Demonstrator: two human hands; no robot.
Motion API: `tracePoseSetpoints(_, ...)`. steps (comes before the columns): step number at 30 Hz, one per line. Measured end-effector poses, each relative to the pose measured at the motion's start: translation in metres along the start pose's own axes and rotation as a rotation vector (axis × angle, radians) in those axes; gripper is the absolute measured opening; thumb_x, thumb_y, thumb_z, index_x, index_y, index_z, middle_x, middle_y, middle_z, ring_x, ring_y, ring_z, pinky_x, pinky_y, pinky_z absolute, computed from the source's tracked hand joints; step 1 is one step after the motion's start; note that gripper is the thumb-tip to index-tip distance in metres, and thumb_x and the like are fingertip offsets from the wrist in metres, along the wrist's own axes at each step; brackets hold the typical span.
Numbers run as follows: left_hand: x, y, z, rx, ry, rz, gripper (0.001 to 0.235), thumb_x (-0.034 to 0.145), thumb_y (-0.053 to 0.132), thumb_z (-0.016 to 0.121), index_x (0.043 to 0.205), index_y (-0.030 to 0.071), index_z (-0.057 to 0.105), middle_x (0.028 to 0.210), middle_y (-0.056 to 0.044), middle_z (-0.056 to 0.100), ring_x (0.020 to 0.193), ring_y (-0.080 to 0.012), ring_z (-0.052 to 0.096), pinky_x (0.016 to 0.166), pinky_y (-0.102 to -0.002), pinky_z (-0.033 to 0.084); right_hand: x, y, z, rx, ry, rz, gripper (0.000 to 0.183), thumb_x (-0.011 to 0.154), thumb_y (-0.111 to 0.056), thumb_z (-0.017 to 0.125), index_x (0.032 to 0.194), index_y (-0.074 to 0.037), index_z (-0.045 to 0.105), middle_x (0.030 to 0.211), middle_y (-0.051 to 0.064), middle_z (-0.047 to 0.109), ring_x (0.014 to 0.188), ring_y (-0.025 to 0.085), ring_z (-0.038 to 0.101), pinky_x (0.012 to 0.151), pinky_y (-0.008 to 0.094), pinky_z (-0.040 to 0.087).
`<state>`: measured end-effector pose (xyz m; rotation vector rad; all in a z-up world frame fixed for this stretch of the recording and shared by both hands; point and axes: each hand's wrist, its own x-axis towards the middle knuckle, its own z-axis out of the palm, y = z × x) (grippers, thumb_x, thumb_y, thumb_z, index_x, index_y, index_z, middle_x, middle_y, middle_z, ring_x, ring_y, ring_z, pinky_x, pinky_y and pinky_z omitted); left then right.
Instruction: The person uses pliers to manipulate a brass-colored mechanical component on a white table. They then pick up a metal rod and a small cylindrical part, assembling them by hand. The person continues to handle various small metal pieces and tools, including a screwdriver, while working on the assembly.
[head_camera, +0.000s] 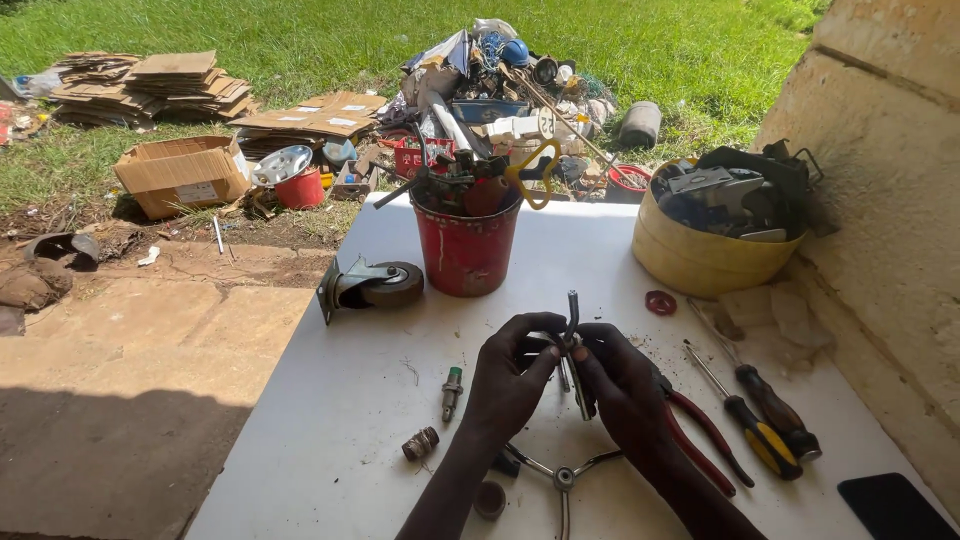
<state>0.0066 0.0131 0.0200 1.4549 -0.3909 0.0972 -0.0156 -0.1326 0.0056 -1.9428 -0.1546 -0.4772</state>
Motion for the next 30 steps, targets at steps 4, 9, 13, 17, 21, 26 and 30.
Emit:
tracePoseSetpoints(4, -0.001, 0.0, -0.003, 0.122, 0.025, 0.078, 0.028, 0.084, 0.004, 0.064, 0.109, 0.013, 0.07, 0.111, 0.001, 0.07, 0.092, -0.0141, 0.072, 0.074, -0.026, 0.058, 0.001, 0.005, 0.004, 0.566, -0.089, 0.161, 0.016, 0.098, -0.014, 0.054, 0.105, -0.004, 0.064, 0.07, 0.003, 0.052, 0.057, 0.012, 0.041, 0.047, 0.027, 0.036)
tracePoseSetpoints(9, -0.005, 0.005, -0.003, 0.308, 0.102, 0.204, 0.019, 0.081, 0.003, 0.07, 0.095, 0.014, 0.075, 0.102, 0.002, 0.073, 0.065, -0.0107, 0.063, 0.053, -0.022, 0.048, 0.001, -0.002, 0.002, 0.736, -0.168, 0.208, 0.021, 0.096, -0.012, 0.054, 0.106, 0.003, 0.065, 0.06, 0.008, 0.043, 0.047, 0.019, 0.041, 0.043, 0.031, 0.031)
tracePoseSetpoints(13, -0.007, 0.004, -0.004, 0.407, 0.076, 0.348, 0.013, 0.088, 0.009, 0.068, 0.095, 0.016, 0.075, 0.096, -0.001, 0.076, 0.074, -0.0127, 0.063, 0.059, -0.025, 0.05, 0.002, 0.008, 0.001, 0.74, -0.17, 0.167, 0.02, 0.096, -0.019, 0.058, 0.105, -0.002, 0.064, 0.059, 0.008, 0.045, 0.047, 0.018, 0.043, 0.041, 0.029, 0.035)
tracePoseSetpoints(17, -0.007, 0.001, 0.0, 0.435, 0.084, 0.369, 0.019, 0.089, 0.008, 0.066, 0.104, 0.013, 0.075, 0.098, -0.003, 0.078, 0.066, -0.0104, 0.064, 0.059, -0.025, 0.048, 0.005, 0.017, 0.0, 0.704, -0.091, 0.176, 0.018, 0.093, -0.016, 0.064, 0.104, -0.003, 0.068, 0.076, 0.006, 0.049, 0.049, 0.017, 0.041, 0.042, 0.028, 0.035)
tracePoseSetpoints(21, -0.005, 0.006, 0.001, 0.334, 0.111, 0.365, 0.012, 0.086, 0.001, 0.069, 0.089, 0.009, 0.077, 0.073, -0.008, 0.073, 0.045, -0.0105, 0.056, 0.042, -0.026, 0.043, 0.005, 0.016, 0.0, 0.723, -0.114, 0.098, 0.022, 0.097, -0.005, 0.054, 0.117, 0.0, 0.062, 0.076, 0.01, 0.053, 0.053, 0.013, 0.048, 0.043, 0.027, 0.046)
tracePoseSetpoints(26, -0.007, 0.0, 0.004, 0.308, 0.084, 0.275, 0.005, 0.086, 0.009, 0.072, 0.086, 0.01, 0.077, 0.059, -0.005, 0.069, 0.038, -0.006, 0.049, 0.037, -0.021, 0.036, 0.006, 0.024, 0.001, 0.65, -0.077, 0.106, 0.02, 0.095, -0.005, 0.058, 0.115, -0.003, 0.059, 0.064, 0.008, 0.044, 0.051, 0.016, 0.047, 0.042, 0.028, 0.043)
tracePoseSetpoints(30, -0.009, 0.011, 0.006, 0.254, 0.055, 0.221, 0.01, 0.088, 0.005, 0.067, 0.084, 0.004, 0.076, 0.055, -0.008, 0.067, 0.043, -0.0064, 0.048, 0.04, -0.022, 0.037, 0.005, 0.023, 0.002, 0.626, -0.073, 0.106, 0.021, 0.095, -0.004, 0.06, 0.116, -0.004, 0.059, 0.063, 0.008, 0.045, 0.05, 0.015, 0.046, 0.042, 0.028, 0.043)
